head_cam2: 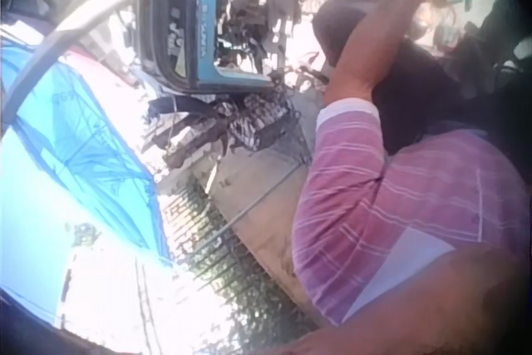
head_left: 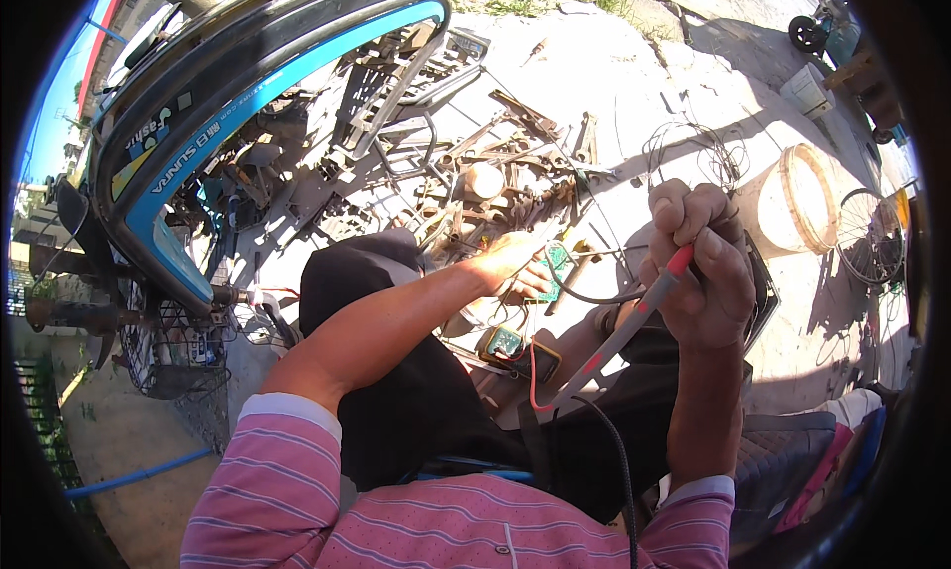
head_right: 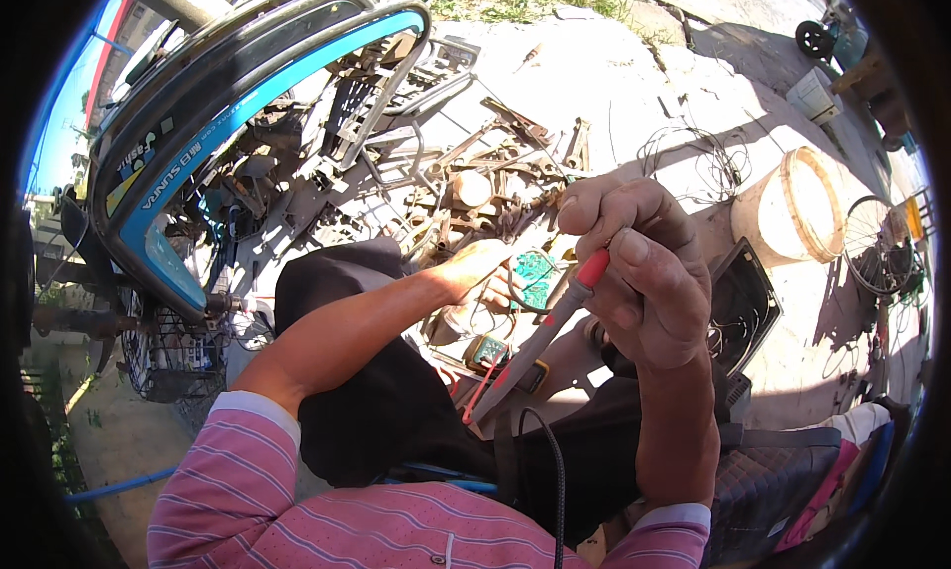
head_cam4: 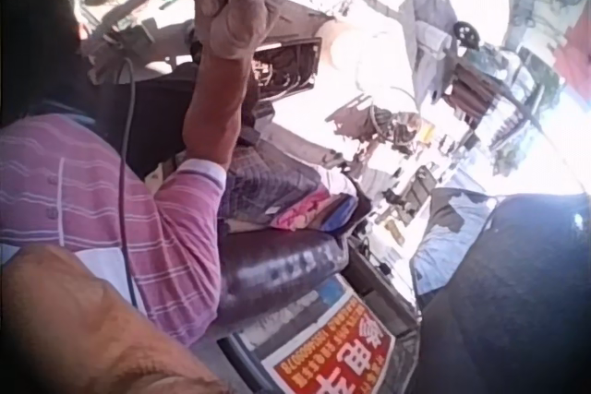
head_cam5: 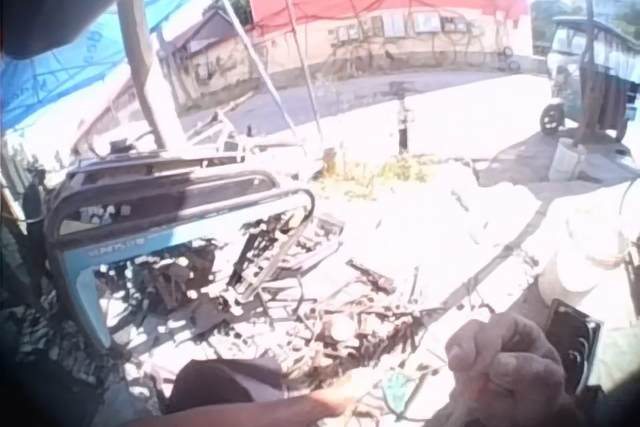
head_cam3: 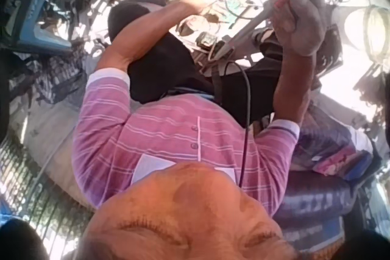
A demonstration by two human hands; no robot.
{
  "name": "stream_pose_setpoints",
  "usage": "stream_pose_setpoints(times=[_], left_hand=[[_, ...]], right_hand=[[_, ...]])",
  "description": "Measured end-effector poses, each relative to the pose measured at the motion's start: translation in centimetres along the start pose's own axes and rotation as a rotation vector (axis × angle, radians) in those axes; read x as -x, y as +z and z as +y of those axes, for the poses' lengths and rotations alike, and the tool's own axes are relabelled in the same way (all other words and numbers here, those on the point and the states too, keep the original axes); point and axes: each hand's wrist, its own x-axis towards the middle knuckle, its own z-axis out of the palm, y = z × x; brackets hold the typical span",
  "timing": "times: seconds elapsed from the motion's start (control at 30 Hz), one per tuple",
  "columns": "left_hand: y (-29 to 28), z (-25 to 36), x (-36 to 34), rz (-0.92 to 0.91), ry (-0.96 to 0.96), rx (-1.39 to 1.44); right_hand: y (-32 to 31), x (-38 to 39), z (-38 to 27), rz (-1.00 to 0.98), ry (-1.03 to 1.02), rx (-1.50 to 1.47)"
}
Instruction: The person sits on the ground and uses pliers and a multimeter to strip, twist, and test wires connected to a small circuit board. The person repeatedly strips wire ends, twists them together, and checks continuity with the multimeter probes.
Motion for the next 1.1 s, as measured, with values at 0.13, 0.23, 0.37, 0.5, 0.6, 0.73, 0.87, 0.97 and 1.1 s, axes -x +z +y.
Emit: stream_pose_setpoints(times=[0.13, 0.23, 0.37, 0.5, 0.6, 0.73, 0.87, 0.97, 1.1], left_hand=[[1.1, 1.4, -2.0, -0.026, 0.243, 0.120], [1.7, 3.9, -2.1, 0.030, 0.481, -0.142], [4.0, 8.2, 0.6, 0.149, 0.342, 0.205], [4.8, 10.4, 1.4, -0.008, 0.603, 0.316], [4.6, 11.5, 4.0, -0.137, 0.684, 0.214], [4.7, 11.2, 8.2, -0.317, 0.773, 0.120], [3.9, 9.2, 10.3, -0.467, 0.805, -0.008], [3.2, 7.9, 11.5, -0.504, 0.708, 0.002], [2.5, 6.5, 11.9, -0.505, 0.664, -0.058]], right_hand=[[0.9, 0.3, 0.0, 0.002, 0.135, -0.070], [1.3, 0.9, 0.9, 0.066, 0.220, -0.094], [1.2, 1.1, 1.6, 0.108, 0.317, 0.026], [-2.1, 1.3, 1.6, 0.277, 0.358, 0.029], [-4.6, 1.2, 2.2, 0.414, 0.362, 0.070], [-4.8, 0.5, 2.1, 0.510, 0.414, 0.102], [-4.9, -0.1, 3.0, 0.535, 0.422, 0.058], [-5.0, -0.1, 2.9, 0.540, 0.306, -0.037], [-5.1, -0.3, 2.7, 0.488, 0.267, -0.018]])
